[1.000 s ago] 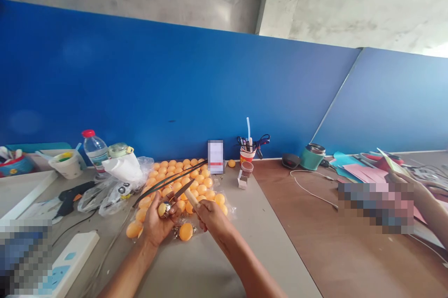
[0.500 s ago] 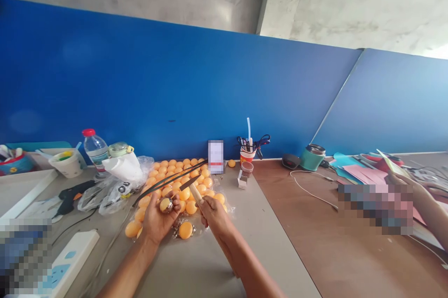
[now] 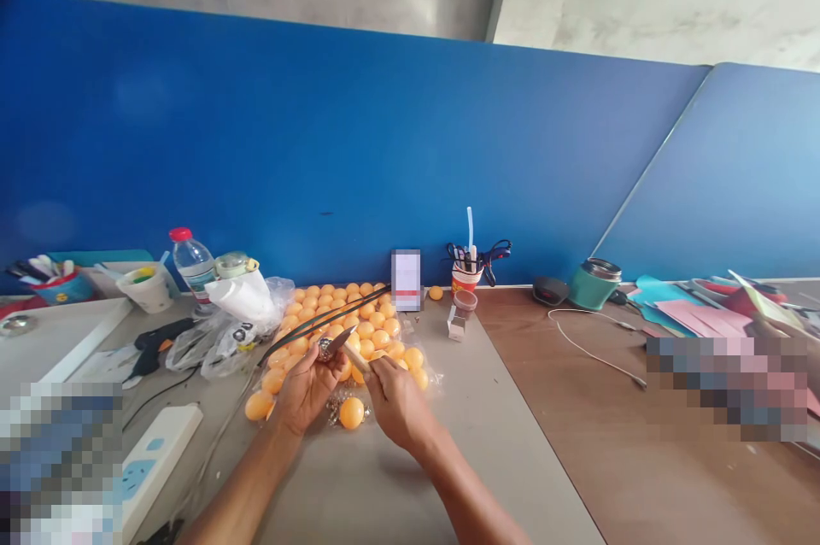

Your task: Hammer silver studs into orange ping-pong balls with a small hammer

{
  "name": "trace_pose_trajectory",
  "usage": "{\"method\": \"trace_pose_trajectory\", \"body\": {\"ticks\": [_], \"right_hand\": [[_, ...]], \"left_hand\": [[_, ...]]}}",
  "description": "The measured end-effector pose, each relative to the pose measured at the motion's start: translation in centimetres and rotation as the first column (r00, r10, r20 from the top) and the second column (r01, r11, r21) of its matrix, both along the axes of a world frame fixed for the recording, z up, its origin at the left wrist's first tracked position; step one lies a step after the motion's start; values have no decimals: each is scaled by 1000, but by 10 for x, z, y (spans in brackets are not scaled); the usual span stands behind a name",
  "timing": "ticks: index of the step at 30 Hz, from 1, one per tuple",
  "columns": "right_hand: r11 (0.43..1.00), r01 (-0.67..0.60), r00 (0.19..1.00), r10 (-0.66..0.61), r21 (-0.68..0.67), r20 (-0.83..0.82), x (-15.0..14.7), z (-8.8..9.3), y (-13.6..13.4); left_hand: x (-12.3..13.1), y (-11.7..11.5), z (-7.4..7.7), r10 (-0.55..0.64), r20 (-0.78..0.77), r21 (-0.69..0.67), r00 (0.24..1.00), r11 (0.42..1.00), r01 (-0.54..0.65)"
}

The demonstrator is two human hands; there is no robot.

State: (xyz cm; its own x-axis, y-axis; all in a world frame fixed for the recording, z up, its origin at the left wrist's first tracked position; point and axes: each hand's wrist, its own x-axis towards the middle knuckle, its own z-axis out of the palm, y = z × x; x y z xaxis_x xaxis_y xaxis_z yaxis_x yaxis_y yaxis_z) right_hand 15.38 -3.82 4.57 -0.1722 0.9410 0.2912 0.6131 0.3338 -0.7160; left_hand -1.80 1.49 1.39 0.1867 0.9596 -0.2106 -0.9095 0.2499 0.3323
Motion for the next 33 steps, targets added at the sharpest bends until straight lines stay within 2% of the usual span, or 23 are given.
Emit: {"method": "trace_pose_trajectory", "body": {"ticks": [2, 4, 8, 14, 17, 22, 27, 33], "right_hand": [[1000, -7, 996, 5, 22, 93, -1, 0, -2], [999, -13, 993, 9, 30, 115, -2, 0, -4], [996, 1, 997, -8, 89, 79, -2, -1, -4], [999, 13, 994, -18, 47, 104, -1, -4, 0], [997, 15, 998, -20, 77, 62, -1, -1, 0], [999, -11, 994, 6, 47, 113, -3, -2, -2], [996, 14, 994, -25, 93, 111, -4, -6, -3], [994, 47, 994, -57, 100, 99, -1, -6, -1]], "left_hand": [[0, 0, -2, 4, -23, 22, 1000, 1000, -4], [0, 0, -2, 7, -45, 30, 999, 1000, -5], [1, -1, -2, -9, -59, 10, 998, 1000, 9], [2, -3, 1, -27, -39, -8, 999, 1000, 27], [2, -4, 4, -42, -35, 37, 999, 998, 43], [0, -5, 8, -93, -33, 114, 995, 989, 96], [1, -5, 10, -67, -84, 114, 994, 991, 76], [1, -6, 5, -51, -142, 141, 989, 988, 71]]}}
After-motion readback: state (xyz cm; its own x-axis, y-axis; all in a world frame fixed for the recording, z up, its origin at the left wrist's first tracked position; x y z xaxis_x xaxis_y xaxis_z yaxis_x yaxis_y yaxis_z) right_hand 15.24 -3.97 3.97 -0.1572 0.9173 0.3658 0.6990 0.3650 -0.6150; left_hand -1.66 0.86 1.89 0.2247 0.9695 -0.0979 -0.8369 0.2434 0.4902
